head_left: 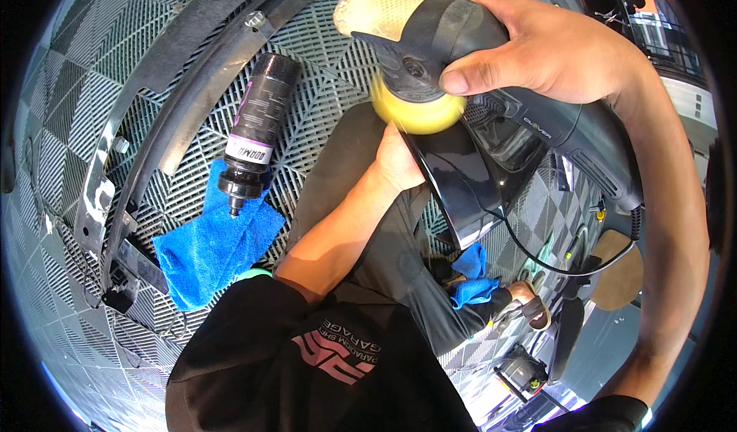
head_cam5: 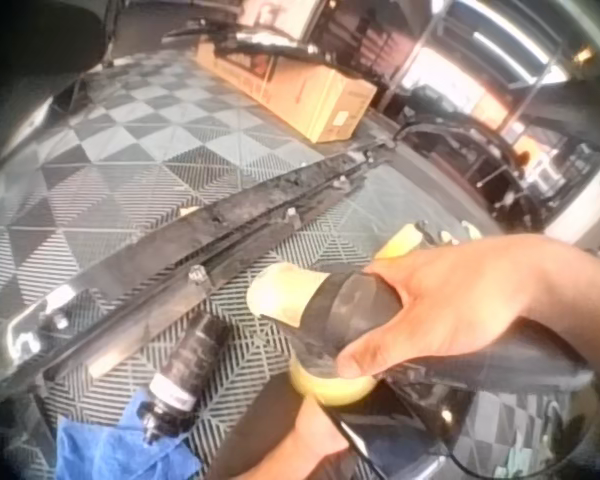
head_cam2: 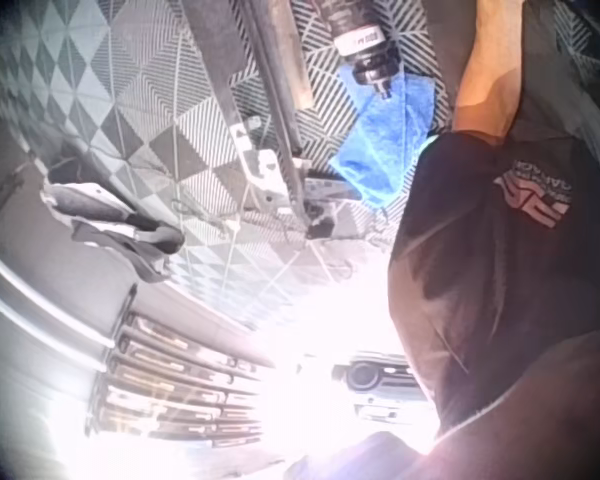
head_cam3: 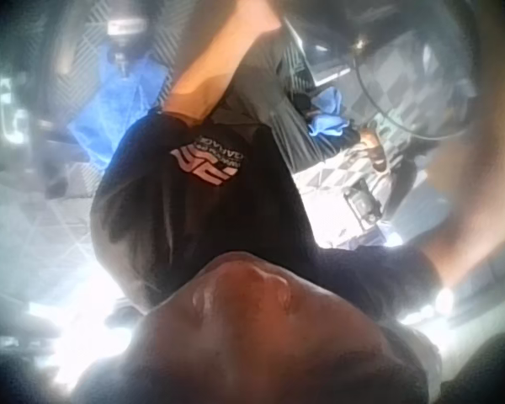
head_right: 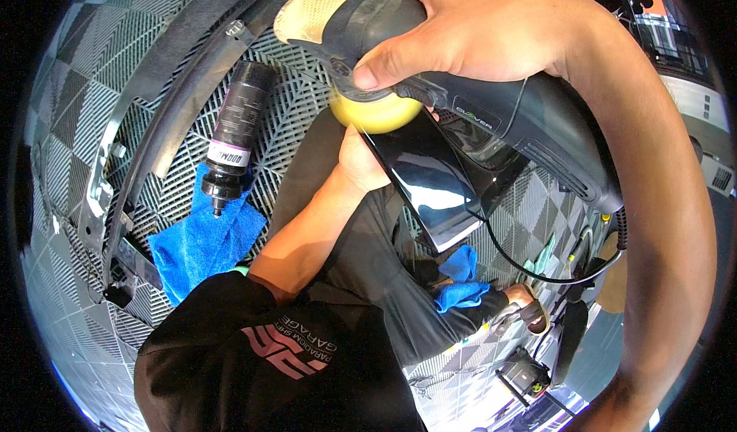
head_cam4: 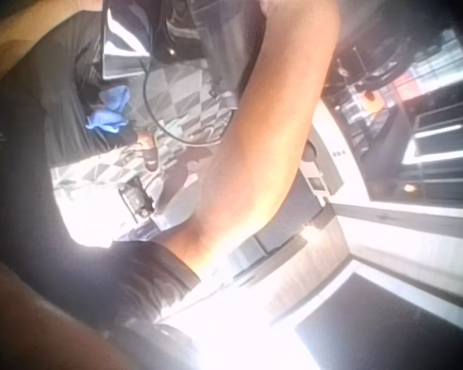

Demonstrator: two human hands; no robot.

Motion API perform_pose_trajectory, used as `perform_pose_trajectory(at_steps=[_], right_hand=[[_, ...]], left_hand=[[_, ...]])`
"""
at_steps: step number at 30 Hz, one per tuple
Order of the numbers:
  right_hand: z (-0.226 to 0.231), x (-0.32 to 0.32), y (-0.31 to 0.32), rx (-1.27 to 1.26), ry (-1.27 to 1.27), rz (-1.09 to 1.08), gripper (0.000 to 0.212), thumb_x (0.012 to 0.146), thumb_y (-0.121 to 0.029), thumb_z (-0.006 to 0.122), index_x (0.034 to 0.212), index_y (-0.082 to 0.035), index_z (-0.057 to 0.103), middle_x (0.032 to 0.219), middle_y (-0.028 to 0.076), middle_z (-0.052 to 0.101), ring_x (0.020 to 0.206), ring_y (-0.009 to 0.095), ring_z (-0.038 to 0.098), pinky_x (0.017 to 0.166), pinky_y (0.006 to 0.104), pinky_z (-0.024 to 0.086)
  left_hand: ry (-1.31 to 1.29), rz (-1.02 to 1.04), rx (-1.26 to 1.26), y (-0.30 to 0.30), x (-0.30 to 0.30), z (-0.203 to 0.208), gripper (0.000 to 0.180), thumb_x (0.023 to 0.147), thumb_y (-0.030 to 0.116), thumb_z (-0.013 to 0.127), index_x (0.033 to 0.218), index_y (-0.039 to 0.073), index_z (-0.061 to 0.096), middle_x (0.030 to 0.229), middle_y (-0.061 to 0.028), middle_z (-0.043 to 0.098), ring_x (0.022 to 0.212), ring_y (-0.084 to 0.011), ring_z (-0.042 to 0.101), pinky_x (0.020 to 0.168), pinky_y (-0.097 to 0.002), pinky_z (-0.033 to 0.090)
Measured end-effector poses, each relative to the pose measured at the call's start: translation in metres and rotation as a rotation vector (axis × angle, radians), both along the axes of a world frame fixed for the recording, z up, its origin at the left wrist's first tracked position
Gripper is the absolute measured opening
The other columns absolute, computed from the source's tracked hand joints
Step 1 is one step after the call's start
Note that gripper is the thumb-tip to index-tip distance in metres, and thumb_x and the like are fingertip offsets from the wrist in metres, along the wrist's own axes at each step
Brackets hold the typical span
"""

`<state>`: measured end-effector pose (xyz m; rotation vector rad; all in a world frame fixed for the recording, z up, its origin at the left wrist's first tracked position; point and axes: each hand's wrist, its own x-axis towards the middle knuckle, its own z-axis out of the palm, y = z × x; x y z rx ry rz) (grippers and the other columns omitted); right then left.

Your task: The person uses a rotary polisher with a yellow pad to polish a black car bumper. They apply compound from a bottle, move the polisher across the surface, and inspect the finish by hand.

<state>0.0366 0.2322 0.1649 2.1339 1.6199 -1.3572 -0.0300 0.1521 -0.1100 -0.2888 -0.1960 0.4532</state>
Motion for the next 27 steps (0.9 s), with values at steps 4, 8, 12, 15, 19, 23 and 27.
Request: perform_pose_trajectory(at_steps=[4, 8, 12, 15, 19, 23, 27], right_hand=[[0.015, -0.013, 0.015, -0.178, 0.042, 0.012, 0.078, 0.088, -0.041, 0.08, 0.145, 0.002, 0.048, 0.132, 0.015, 0.064, 0.119, 0.024, 0.061, 0.106, 0.0378, 0.047], [0.056, -0.02, 0.031, -0.527, 0.059, -0.116, 0.081, 0.095, -0.046, 0.071, 0.152, 0.002, 0.039, 0.146, 0.021, 0.058, 0.13, 0.035, 0.059, 0.111, 0.0472, 0.047], [0.055, -0.017, 0.035, -0.418, 0.035, -0.095, 0.08, 0.095, -0.046, 0.072, 0.15, 0.003, 0.041, 0.144, 0.022, 0.059, 0.127, 0.035, 0.06, 0.109, 0.0462, 0.049], [0.054, -0.035, 0.019, -0.296, -0.127, 0.057, 0.079, 0.095, -0.048, 0.07, 0.15, 0.002, 0.042, 0.143, 0.02, 0.06, 0.126, 0.034, 0.061, 0.108, 0.0448, 0.049], [0.053, -0.029, 0.032, -0.444, -0.046, 0.094, 0.075, 0.097, -0.052, 0.067, 0.148, -0.002, 0.046, 0.138, 0.017, 0.063, 0.122, 0.031, 0.063, 0.105, 0.0415, 0.05], [0.052, -0.027, 0.041, -0.521, 0.036, 0.135, 0.068, 0.099, -0.051, 0.066, 0.145, -0.004, 0.049, 0.132, 0.015, 0.066, 0.114, 0.027, 0.065, 0.1, 0.0381, 0.052], [0.057, -0.033, 0.038, -0.464, -0.095, 0.082, 0.067, 0.098, -0.047, 0.068, 0.144, -0.002, 0.049, 0.132, 0.015, 0.066, 0.115, 0.028, 0.065, 0.1, 0.0391, 0.052]], left_hand=[[-0.007, 0.01, 0.003, 0.0, -0.001, -0.001, 0.062, 0.104, 0.051, 0.041, 0.137, 0.001, 0.058, 0.128, -0.0181, 0.067, 0.12, -0.0321, 0.064, 0.108, -0.0495, 0.049], [-0.129, -0.026, 0.032, -0.011, 0.01, -0.001, 0.061, 0.105, 0.049, 0.042, 0.138, 0.001, 0.058, 0.13, -0.0179, 0.067, 0.12, -0.0318, 0.065, 0.107, -0.0491, 0.051], [-0.07, 0.024, 0.045, 0.004, 0.0, 0.001, 0.059, 0.105, 0.047, 0.043, 0.139, 0.001, 0.057, 0.129, -0.0179, 0.068, 0.12, -0.0319, 0.065, 0.105, -0.0486, 0.052], [-0.058, 0.019, 0.052, 0.002, 0.001, 0.0, 0.059, 0.105, 0.047, 0.042, 0.14, 0.001, 0.056, 0.131, -0.0182, 0.067, 0.121, -0.0323, 0.065, 0.106, -0.0492, 0.051], [-0.047, -0.025, 0.051, -0.003, 0.005, -0.004, 0.062, 0.104, 0.05, 0.043, 0.14, 0.002, 0.056, 0.133, -0.019, 0.065, 0.123, -0.0327, 0.063, 0.108, -0.0498, 0.049], [-0.066, -0.033, 0.006, -0.005, 0.004, -0.008, 0.066, 0.102, 0.055, 0.044, 0.14, 0.001, 0.055, 0.133, -0.0189, 0.065, 0.125, -0.0323, 0.061, 0.108, -0.0498, 0.049], [-0.017, -0.004, 0.081, -0.003, 0.006, -0.01, 0.066, 0.102, 0.054, 0.046, 0.141, 0.001, 0.055, 0.132, -0.0182, 0.065, 0.123, -0.032, 0.063, 0.107, -0.0494, 0.05]])
